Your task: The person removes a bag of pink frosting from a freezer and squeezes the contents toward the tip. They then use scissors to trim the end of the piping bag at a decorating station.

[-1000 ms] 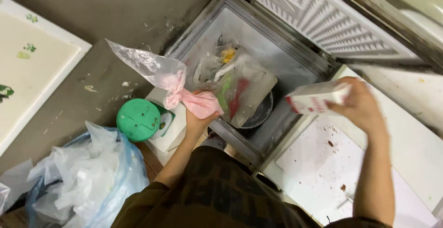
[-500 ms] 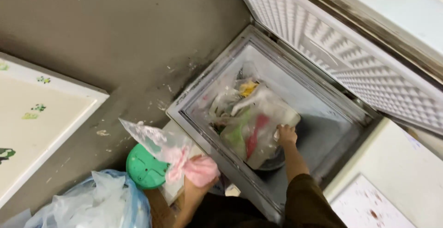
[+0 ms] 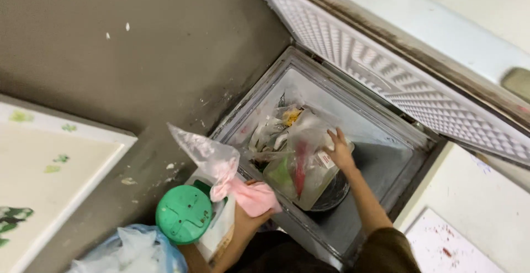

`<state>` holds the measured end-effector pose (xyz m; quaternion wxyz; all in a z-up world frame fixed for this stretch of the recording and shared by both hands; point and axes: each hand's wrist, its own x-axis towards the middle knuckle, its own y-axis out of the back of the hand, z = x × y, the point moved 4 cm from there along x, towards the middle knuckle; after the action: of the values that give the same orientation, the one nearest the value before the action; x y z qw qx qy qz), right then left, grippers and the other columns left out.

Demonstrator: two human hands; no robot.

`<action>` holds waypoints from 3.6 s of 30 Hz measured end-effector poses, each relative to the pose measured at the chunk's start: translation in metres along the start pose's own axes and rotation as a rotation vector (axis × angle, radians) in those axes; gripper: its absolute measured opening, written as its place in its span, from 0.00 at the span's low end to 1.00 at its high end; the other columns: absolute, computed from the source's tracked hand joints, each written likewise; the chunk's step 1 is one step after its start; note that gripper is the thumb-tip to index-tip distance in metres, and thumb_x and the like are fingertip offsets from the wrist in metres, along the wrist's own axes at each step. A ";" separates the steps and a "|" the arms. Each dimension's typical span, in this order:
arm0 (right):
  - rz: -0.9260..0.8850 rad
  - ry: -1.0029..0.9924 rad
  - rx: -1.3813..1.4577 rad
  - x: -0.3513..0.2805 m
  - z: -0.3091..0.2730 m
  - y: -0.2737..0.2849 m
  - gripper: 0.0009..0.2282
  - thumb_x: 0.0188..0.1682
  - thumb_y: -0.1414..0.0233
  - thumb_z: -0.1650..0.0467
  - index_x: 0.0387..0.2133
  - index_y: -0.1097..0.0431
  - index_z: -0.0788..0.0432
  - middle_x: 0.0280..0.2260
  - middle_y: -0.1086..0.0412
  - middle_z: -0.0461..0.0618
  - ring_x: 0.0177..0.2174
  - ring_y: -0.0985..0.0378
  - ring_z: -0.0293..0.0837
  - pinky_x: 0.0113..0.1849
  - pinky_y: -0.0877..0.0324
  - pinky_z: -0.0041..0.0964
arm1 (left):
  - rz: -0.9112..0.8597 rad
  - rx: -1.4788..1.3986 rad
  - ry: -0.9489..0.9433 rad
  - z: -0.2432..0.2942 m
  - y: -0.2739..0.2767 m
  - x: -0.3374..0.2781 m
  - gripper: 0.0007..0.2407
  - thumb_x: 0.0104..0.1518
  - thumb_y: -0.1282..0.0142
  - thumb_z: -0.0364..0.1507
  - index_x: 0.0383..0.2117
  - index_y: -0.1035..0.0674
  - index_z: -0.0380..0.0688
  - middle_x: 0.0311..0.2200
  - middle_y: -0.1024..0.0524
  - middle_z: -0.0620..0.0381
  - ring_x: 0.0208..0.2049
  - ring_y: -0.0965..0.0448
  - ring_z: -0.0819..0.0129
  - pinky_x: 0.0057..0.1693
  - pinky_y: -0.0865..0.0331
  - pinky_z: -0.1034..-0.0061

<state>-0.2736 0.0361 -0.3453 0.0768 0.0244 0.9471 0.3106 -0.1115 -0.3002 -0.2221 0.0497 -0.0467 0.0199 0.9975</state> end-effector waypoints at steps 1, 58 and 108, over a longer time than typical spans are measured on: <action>0.030 0.019 0.098 -0.006 -0.022 0.023 0.24 0.43 0.41 0.70 0.56 0.34 0.50 0.58 0.34 0.55 0.50 0.24 0.52 0.44 0.29 0.43 | -0.041 -0.003 -0.012 0.008 -0.001 0.008 0.29 0.52 0.32 0.26 0.59 0.35 0.36 0.52 0.31 0.51 0.54 0.30 0.60 0.60 0.34 0.64; 1.732 -0.438 0.472 -0.867 -0.060 0.098 0.15 0.60 0.52 0.67 0.24 0.34 0.62 0.21 0.42 0.39 0.24 0.45 0.30 0.26 0.48 0.29 | -1.494 -0.425 0.759 0.079 -0.406 -0.441 0.31 0.56 0.36 0.37 0.62 0.38 0.38 0.57 0.33 0.46 0.58 0.28 0.55 0.57 0.25 0.58; 1.538 -0.594 0.981 -1.041 0.018 -0.016 0.28 0.45 0.44 0.55 0.57 0.34 0.55 0.31 0.32 0.40 0.28 0.33 0.32 0.29 0.35 0.28 | -1.673 -0.586 0.870 0.059 -0.507 -0.577 0.27 0.55 0.44 0.23 0.64 0.36 0.33 0.61 0.32 0.46 0.63 0.32 0.54 0.68 0.35 0.60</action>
<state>0.7564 -0.0642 -0.2339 0.0701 0.7466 0.6383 -0.1738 0.5061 0.1501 -0.1263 0.7138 -0.4189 -0.2508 0.5021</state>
